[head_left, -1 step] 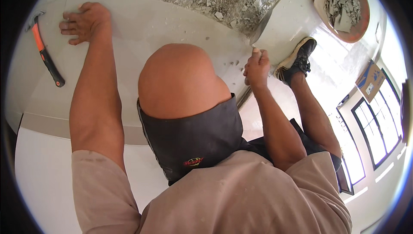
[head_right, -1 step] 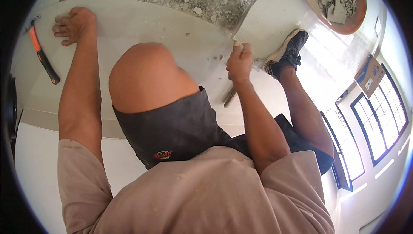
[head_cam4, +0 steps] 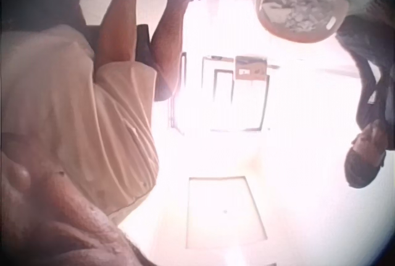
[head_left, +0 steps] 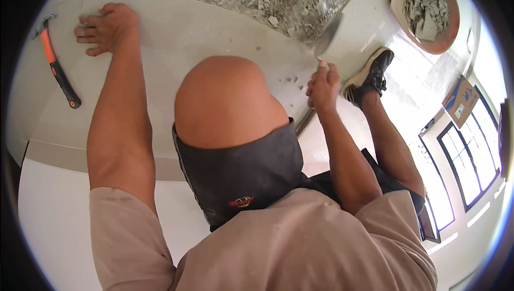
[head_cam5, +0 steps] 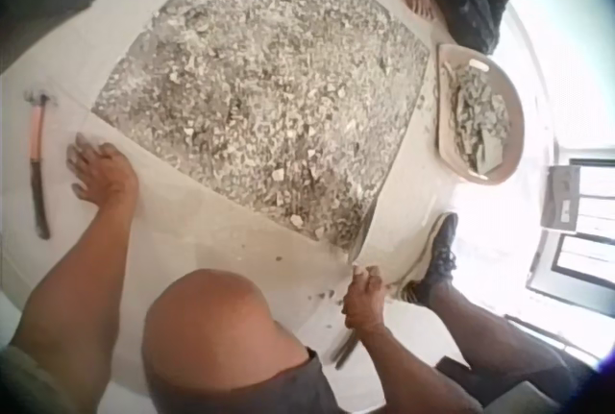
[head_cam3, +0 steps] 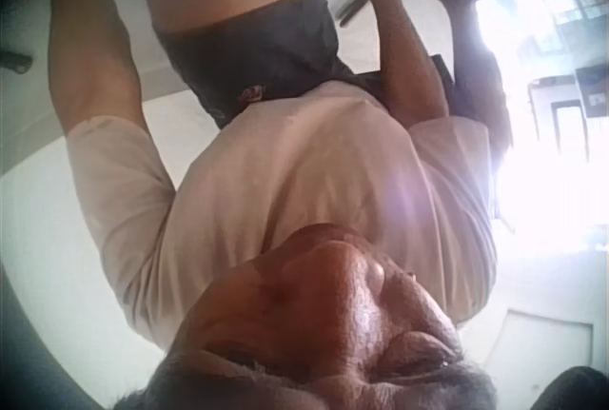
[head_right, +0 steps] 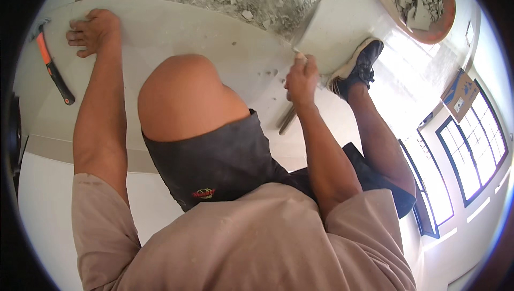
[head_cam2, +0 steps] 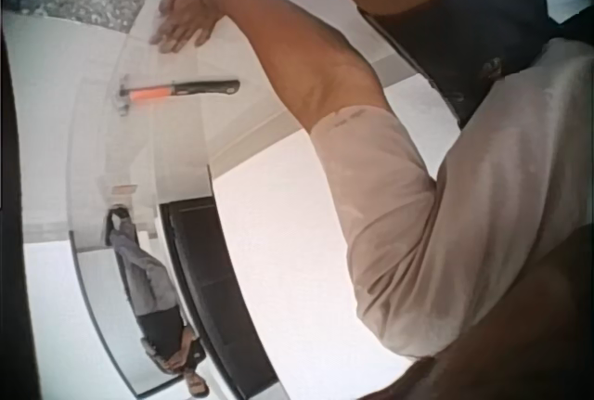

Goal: The person uses a trowel and a hammer to chip away and remove debris from a section of tiled flooring, then clears the loose material by hand.

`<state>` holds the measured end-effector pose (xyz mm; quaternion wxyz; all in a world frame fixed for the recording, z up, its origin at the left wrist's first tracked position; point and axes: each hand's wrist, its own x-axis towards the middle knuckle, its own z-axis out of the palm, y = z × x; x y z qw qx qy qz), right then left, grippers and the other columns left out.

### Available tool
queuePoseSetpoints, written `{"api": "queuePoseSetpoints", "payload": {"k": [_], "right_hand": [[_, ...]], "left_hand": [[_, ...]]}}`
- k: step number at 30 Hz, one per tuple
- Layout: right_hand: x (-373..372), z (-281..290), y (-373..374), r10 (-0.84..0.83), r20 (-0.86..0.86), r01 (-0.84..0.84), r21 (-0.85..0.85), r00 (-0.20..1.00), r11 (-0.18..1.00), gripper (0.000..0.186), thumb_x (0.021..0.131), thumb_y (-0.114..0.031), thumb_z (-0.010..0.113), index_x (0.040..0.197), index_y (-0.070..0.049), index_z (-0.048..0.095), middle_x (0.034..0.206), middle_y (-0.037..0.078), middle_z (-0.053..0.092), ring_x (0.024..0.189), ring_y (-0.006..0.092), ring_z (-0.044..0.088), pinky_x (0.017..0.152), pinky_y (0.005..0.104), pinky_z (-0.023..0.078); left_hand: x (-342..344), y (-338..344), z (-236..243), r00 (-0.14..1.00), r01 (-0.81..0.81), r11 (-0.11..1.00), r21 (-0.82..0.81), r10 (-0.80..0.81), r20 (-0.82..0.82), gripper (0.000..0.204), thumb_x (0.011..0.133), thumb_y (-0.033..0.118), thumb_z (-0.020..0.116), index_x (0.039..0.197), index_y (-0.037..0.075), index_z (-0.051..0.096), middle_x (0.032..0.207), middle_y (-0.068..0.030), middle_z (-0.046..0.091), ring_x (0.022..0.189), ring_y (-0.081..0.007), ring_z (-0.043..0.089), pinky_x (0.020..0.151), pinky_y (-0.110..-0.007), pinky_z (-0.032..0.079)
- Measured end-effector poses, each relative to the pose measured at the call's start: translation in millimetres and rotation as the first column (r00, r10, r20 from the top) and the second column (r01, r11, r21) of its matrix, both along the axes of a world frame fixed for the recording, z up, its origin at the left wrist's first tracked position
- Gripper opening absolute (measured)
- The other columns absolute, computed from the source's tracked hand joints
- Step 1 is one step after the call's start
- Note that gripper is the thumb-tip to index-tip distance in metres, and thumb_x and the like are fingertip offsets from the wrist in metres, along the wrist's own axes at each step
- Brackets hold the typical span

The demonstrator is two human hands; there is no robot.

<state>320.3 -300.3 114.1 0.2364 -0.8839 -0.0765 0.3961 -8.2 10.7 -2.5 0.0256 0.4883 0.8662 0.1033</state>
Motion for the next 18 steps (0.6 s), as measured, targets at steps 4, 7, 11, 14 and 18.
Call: {"api": "queuePoseSetpoints", "payload": {"k": [4,7,11,14,18], "right_hand": [[11.8,15.0,4.7,0.027,0.066,-0.034,0.108,0.997,0.994,0.032,0.108,-0.033,0.052,0.095,-0.004,0.051,0.057,0.002,0.048,0.042,0.0103,0.047,0.037,0.0282,0.038],[7.3,17.4,2.7,0.095,0.028,-0.097,0.065,0.995,0.993,0.034,0.107,-0.033,0.052,0.093,-0.002,0.050,0.057,0.003,0.048,0.041,0.0109,0.047,0.036,0.0282,0.038],[1.9,13.6,-3.3,0.087,0.024,-0.087,0.008,0.996,0.996,0.036,0.107,-0.035,0.053,0.092,-0.002,0.050,0.055,0.003,0.048,0.040,0.0117,0.047,0.036,0.0285,0.038],[1.4,13.2,-6.5,0.097,0.028,-0.097,-0.002,0.995,0.995,0.037,0.107,-0.035,0.053,0.092,-0.002,0.050,0.055,0.003,0.048,0.040,0.0119,0.047,0.036,0.0286,0.038],[2.3,10.5,-9.2,0.076,0.022,-0.076,0.004,0.997,0.997,0.037,0.107,-0.036,0.053,0.092,-0.002,0.051,0.056,0.004,0.050,0.040,0.0120,0.048,0.036,0.0293,0.038]], "left_hand": [[14.0,1.7,10.3,0.994,0.027,0.999,-0.029,-0.023,0.104,0.065,0.097,0.038,0.035,0.151,0.002,0.025,0.160,-0.0255,0.017,0.153,-0.0389,0.011,0.119,-0.063,0.009],[6.0,3.0,5.7,0.999,0.005,1.000,-0.023,-0.003,0.053,0.066,0.097,0.038,0.035,0.152,0.002,0.024,0.161,-0.0248,0.016,0.154,-0.0392,0.010,0.119,-0.063,0.009],[3.6,3.8,-2.1,0.999,0.019,1.000,-0.015,-0.018,0.047,0.067,0.097,0.039,0.035,0.153,0.002,0.023,0.161,-0.0244,0.017,0.154,-0.0397,0.012,0.119,-0.064,0.009],[3.9,4.4,-4.8,0.999,0.006,1.000,-0.017,-0.005,0.040,0.068,0.097,0.040,0.036,0.153,0.003,0.024,0.161,-0.0236,0.019,0.153,-0.0396,0.013,0.119,-0.063,0.009],[4.0,5.2,-6.4,1.000,-0.009,1.000,-0.004,0.009,0.029,0.068,0.096,0.041,0.037,0.151,0.003,0.027,0.161,-0.0231,0.021,0.153,-0.0393,0.015,0.118,-0.063,0.010]]}}
